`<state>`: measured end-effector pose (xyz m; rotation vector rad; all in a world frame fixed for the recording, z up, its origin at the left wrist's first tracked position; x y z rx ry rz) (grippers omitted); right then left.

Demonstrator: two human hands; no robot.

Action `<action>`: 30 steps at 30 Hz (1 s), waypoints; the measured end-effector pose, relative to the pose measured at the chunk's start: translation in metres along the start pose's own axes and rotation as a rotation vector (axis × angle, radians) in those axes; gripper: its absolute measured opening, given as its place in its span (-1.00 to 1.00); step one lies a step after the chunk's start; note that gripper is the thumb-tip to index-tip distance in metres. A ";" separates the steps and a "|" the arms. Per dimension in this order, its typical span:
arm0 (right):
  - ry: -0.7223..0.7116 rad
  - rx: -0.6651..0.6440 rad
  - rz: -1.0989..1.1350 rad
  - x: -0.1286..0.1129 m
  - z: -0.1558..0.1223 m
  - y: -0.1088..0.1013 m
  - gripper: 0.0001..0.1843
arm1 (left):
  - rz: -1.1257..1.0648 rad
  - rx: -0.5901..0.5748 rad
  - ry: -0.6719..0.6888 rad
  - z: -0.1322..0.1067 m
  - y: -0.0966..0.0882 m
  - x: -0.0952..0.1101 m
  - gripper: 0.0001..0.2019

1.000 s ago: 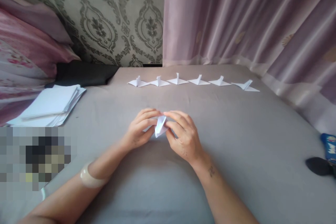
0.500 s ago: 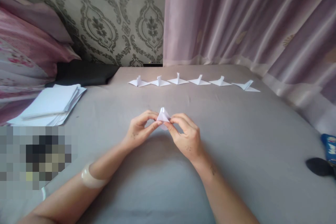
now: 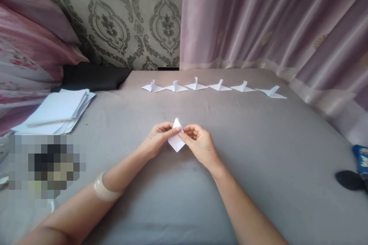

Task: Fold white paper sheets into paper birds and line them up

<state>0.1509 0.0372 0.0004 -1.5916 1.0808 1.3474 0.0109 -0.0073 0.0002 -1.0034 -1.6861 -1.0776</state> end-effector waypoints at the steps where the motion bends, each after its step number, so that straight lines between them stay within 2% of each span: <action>1: 0.013 -0.019 -0.018 0.001 0.000 0.001 -0.64 | 0.005 0.014 0.020 0.000 -0.001 0.000 -0.70; 5: -0.022 -0.076 -0.112 -0.002 -0.001 0.003 -0.69 | 0.053 0.050 0.231 0.001 -0.003 0.008 -0.81; 9: -0.133 0.017 -0.152 -0.007 0.001 -0.001 -0.77 | 0.152 0.010 0.419 -0.003 -0.003 0.016 -0.88; 13: -0.190 0.036 -0.162 -0.007 0.002 -0.002 -0.80 | 0.228 -0.002 0.547 -0.007 -0.003 0.021 -0.89; 16: -0.215 0.018 -0.177 -0.006 0.001 -0.001 -0.81 | 0.234 0.029 0.569 -0.009 -0.003 0.022 -0.87; 18: -0.196 -0.022 -0.201 -0.004 0.001 0.000 -0.79 | 0.207 0.085 0.487 -0.006 -0.004 0.020 -0.82; 22: -0.011 -0.157 -0.157 0.002 0.002 0.006 -0.67 | 0.079 0.168 0.131 0.005 -0.011 0.006 -0.66; 26: 0.169 -0.149 -0.074 0.007 0.002 0.006 -0.63 | 0.047 0.094 -0.069 0.013 -0.015 -0.004 -0.62; 30: 0.208 -0.108 -0.051 0.009 0.005 0.002 -0.62 | 0.091 -0.014 -0.164 0.016 -0.018 -0.007 -0.66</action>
Point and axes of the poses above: each hand's wrist, its own z-axis towards the middle knuckle, its own y-axis out of the palm, x = y × z, the point moved 4 cm from there along z, towards the middle knuckle, and after that the axes turned 8 degrees about x, right-handed, at the moved point
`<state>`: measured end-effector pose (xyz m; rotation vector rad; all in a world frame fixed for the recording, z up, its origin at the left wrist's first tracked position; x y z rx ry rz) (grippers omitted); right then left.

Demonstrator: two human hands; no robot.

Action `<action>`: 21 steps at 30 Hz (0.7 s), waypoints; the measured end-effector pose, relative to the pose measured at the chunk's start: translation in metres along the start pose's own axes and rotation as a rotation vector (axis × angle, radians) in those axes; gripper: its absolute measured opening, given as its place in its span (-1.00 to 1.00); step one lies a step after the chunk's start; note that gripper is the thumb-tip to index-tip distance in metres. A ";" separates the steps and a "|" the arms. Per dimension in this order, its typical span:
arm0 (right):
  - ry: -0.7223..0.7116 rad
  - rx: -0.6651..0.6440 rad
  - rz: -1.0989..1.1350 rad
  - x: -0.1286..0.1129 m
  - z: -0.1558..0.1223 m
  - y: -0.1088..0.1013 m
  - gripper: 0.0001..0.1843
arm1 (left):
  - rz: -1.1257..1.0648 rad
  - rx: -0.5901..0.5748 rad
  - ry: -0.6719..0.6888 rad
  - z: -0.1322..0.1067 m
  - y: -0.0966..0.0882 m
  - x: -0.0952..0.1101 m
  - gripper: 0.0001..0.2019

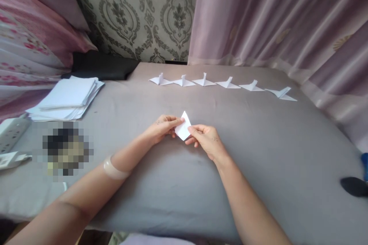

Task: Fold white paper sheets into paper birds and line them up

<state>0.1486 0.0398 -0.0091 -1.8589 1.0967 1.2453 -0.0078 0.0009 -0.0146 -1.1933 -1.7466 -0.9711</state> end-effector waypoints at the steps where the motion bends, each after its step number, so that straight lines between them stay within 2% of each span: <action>1: -0.007 0.018 -0.006 0.000 0.001 -0.002 -0.61 | 0.018 -0.022 -0.010 0.000 -0.001 -0.001 -0.68; 4: -0.068 0.083 -0.114 0.001 0.004 -0.006 -0.61 | 0.033 -0.059 0.011 0.001 -0.001 -0.002 -0.75; 8: -0.134 0.157 -0.291 0.005 0.010 -0.009 -0.61 | 0.089 -0.039 0.138 0.006 -0.001 -0.002 -0.81; 10: -0.158 0.193 -0.366 0.007 0.015 -0.011 -0.61 | 0.235 0.010 0.220 0.008 -0.001 -0.002 -0.83; 14: -0.245 0.273 -0.565 0.005 0.020 -0.012 -0.67 | 0.675 0.161 0.466 0.009 -0.001 0.003 -0.85; 17: -0.323 0.345 -0.697 0.002 0.019 -0.011 -0.76 | 0.840 0.232 0.578 0.009 -0.001 0.002 -0.85; 19: -0.383 0.377 -0.753 0.001 0.016 -0.009 -0.82 | 0.885 0.241 0.656 0.007 -0.001 0.001 -0.76; 21: -0.455 0.357 -0.790 0.000 0.015 -0.005 -0.87 | 0.973 0.174 0.780 0.004 0.004 0.000 -0.76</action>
Point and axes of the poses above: each hand's wrist, its own z-axis towards the middle knuckle, its own y-axis out of the palm, x = y × z, the point moved 4 cm from there along z, towards the middle knuckle, and after that the axes turned 8 degrees about x, right-handed, at the moved point
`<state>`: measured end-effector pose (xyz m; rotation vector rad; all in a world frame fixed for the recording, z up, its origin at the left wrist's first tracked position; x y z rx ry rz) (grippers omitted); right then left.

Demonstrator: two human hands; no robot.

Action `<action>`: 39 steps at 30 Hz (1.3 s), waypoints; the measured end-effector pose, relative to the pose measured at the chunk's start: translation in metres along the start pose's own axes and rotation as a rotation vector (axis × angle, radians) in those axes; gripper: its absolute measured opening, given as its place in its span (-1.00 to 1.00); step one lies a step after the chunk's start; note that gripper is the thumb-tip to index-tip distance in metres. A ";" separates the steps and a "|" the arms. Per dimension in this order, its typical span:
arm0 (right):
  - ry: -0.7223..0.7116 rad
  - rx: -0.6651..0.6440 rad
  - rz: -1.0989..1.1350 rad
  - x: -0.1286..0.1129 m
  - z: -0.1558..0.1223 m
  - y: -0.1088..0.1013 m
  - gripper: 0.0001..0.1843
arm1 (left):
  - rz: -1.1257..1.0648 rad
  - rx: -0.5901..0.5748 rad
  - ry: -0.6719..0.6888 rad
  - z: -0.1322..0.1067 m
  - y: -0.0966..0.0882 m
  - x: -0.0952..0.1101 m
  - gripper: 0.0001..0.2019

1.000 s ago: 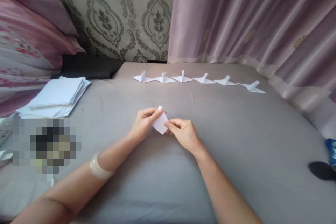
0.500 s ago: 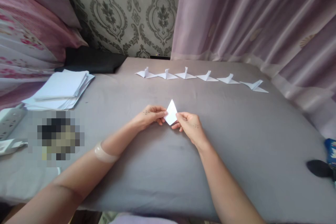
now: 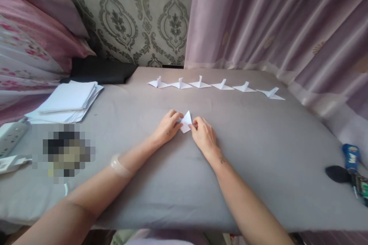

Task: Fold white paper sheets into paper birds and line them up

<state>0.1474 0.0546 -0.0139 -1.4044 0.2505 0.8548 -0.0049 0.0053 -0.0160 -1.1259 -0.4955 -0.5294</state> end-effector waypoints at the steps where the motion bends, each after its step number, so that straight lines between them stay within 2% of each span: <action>1: -0.042 -0.012 -0.002 -0.001 0.000 0.001 -0.89 | 0.023 -0.040 0.080 -0.001 0.002 0.003 -0.78; 3: -0.105 -0.041 -0.002 -0.002 0.001 0.003 -0.89 | 0.019 -0.123 0.172 -0.003 0.004 0.006 -0.76; 4: -0.117 -0.049 -0.003 -0.001 0.002 0.004 -0.89 | -0.021 -0.140 0.157 -0.003 0.004 0.006 -0.76; 7: -0.101 -0.045 -0.009 0.006 0.009 0.002 -0.84 | -0.190 -0.092 -0.025 -0.001 0.001 -0.003 -0.87; 9: -0.097 -0.045 -0.012 0.010 0.013 -0.001 -0.76 | -0.259 -0.069 -0.123 0.002 0.000 -0.011 -0.79; 14: -0.158 -0.072 0.022 0.013 0.014 -0.005 -0.78 | -0.358 -0.114 -0.200 0.009 0.002 -0.022 -0.67; 23: -0.170 -0.072 0.123 0.015 0.014 -0.002 -0.78 | -0.466 -0.145 -0.302 0.012 0.002 -0.022 -0.74; 28: -0.158 -0.088 0.173 0.017 0.025 0.003 -0.83 | -0.418 -0.203 -0.302 0.017 0.000 -0.022 -0.88; 32: -0.146 -0.153 0.190 0.015 0.039 0.004 -0.86 | -0.345 -0.192 -0.242 0.030 -0.006 -0.022 -0.90; 39: -0.160 -0.302 0.195 0.012 0.053 0.000 -0.84 | -0.311 -0.315 -0.180 0.038 -0.011 -0.025 -0.73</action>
Point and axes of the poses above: each hand's wrist, its own z-axis towards the middle knuckle, its own y-axis out of the palm, x = y × z, the point moved 4 cm from there along z, towards the middle knuckle, and after that the axes turned 8 degrees about x, right-handed, at the moved point
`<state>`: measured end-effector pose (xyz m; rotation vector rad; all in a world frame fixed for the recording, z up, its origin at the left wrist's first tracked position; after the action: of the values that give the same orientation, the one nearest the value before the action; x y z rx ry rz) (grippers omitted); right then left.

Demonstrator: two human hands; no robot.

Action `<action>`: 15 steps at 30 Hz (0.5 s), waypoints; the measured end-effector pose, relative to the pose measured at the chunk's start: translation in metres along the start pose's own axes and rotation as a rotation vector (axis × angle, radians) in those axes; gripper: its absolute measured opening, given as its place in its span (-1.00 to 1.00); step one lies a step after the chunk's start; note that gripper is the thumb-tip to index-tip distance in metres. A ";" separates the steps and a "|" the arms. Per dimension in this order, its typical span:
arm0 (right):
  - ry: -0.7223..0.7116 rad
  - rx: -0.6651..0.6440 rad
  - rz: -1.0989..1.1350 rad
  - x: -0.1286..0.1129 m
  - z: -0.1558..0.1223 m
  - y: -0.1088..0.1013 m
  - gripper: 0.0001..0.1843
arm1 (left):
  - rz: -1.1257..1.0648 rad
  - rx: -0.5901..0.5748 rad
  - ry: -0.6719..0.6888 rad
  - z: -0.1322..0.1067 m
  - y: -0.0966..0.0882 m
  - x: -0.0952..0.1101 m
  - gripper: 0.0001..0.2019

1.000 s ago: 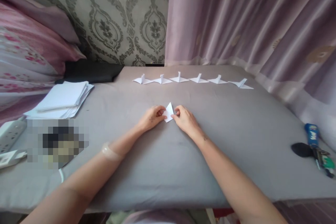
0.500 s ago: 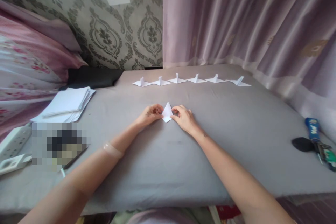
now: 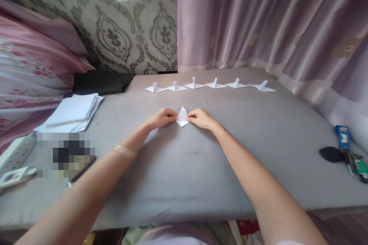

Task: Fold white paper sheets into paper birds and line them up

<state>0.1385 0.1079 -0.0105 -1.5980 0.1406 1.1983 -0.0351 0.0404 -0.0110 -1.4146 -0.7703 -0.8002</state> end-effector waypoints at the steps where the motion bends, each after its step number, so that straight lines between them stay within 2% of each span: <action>1: 0.003 -0.006 0.001 0.001 0.000 0.000 -0.84 | 0.002 -0.004 0.003 0.000 0.000 -0.001 -0.73; 5: -0.006 0.008 -0.010 0.005 -0.001 0.003 -0.82 | 0.014 0.018 0.022 0.002 -0.001 -0.005 -0.76; 9: -0.076 0.044 -0.040 0.005 -0.007 0.005 -0.84 | 0.063 0.049 0.072 0.001 -0.002 -0.008 -0.79; 15: -0.170 0.012 -0.031 0.001 -0.012 0.004 -0.80 | 0.186 0.129 0.188 -0.008 0.000 0.000 -0.86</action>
<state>0.1441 0.0969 -0.0144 -1.4759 0.0136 1.3001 -0.0357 0.0320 -0.0110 -1.2546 -0.5284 -0.7145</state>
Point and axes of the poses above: each hand's wrist, its own z-axis towards the middle knuckle, its own y-axis out of the palm, x = y × z, the point moved 4 cm from there along z, towards the middle knuckle, and after that the axes turned 8 degrees about x, right-handed, at the moved point
